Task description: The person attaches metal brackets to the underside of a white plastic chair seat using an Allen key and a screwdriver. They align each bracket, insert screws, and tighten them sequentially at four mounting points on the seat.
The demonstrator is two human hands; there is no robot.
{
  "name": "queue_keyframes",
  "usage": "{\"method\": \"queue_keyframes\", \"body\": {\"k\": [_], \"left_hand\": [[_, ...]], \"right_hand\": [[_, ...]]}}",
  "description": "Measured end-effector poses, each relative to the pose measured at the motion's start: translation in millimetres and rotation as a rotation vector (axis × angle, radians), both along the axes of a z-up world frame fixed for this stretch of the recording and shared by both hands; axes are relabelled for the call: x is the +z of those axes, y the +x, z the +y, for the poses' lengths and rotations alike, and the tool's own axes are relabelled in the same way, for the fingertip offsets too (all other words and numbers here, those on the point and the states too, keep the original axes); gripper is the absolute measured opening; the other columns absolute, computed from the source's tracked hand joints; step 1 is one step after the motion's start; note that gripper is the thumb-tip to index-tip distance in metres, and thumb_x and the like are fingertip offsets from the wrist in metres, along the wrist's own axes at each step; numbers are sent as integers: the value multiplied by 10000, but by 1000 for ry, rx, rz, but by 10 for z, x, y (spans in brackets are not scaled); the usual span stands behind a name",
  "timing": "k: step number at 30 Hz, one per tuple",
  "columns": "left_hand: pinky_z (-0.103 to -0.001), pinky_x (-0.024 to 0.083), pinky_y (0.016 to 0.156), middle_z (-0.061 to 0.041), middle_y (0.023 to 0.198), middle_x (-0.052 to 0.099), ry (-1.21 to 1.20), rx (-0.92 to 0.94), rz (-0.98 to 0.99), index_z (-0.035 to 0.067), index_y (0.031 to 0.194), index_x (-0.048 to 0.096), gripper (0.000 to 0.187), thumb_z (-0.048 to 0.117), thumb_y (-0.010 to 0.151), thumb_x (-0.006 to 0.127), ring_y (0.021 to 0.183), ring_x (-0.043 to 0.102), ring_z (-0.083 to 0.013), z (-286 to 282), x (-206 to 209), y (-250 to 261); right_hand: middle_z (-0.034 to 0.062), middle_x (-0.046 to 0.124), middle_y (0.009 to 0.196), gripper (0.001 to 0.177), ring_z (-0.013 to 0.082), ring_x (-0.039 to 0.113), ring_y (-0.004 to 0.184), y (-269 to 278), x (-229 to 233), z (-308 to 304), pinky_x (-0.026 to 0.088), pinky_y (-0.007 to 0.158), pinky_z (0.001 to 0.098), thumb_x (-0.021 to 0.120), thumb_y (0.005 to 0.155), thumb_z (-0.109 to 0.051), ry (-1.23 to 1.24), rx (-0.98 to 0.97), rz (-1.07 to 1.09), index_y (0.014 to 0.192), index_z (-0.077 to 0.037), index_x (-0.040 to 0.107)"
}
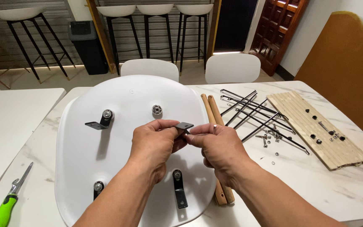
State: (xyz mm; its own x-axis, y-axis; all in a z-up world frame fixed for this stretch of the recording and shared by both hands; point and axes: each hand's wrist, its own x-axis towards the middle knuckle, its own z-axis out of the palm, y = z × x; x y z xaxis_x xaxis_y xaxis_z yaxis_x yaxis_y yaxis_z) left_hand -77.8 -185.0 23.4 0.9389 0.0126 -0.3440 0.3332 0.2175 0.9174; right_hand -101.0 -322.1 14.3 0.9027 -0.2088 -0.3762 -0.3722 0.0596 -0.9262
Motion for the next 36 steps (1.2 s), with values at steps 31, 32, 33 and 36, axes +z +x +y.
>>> {"method": "queue_keyframes", "body": {"k": [31,32,33,36], "left_hand": [[-216,613,577,-123,843,749,80,21,-81,30,1093,692,198,25,895,683,633,704,-131,526,183,538],[-220,609,574,-127,840,747,67,2,-85,9,1093,703,208,14,888,677,624,695,-132,553,195,554],[-225,606,571,-132,836,746,53,-18,-89,-11,1094,716,219,3,881,672,615,686,-134,581,202,568],[-239,610,588,-138,841,741,95,-61,-68,-42,1092,716,215,-10,885,668,636,698,-156,665,186,585]], "right_hand": [[-31,587,761,199,45,334,536,598,72,561,286,436,195,634,952,-123,334,-71,17,1111,-49,727],[-13,626,785,207,60,334,531,586,98,600,283,437,206,631,943,-128,294,-81,12,1111,-53,727],[5,666,808,216,75,335,525,573,122,629,281,439,216,628,934,-133,254,-92,7,1110,-57,726],[19,734,835,213,87,354,530,528,172,699,310,474,239,696,890,-100,-59,-77,-27,1095,-82,751]]}}
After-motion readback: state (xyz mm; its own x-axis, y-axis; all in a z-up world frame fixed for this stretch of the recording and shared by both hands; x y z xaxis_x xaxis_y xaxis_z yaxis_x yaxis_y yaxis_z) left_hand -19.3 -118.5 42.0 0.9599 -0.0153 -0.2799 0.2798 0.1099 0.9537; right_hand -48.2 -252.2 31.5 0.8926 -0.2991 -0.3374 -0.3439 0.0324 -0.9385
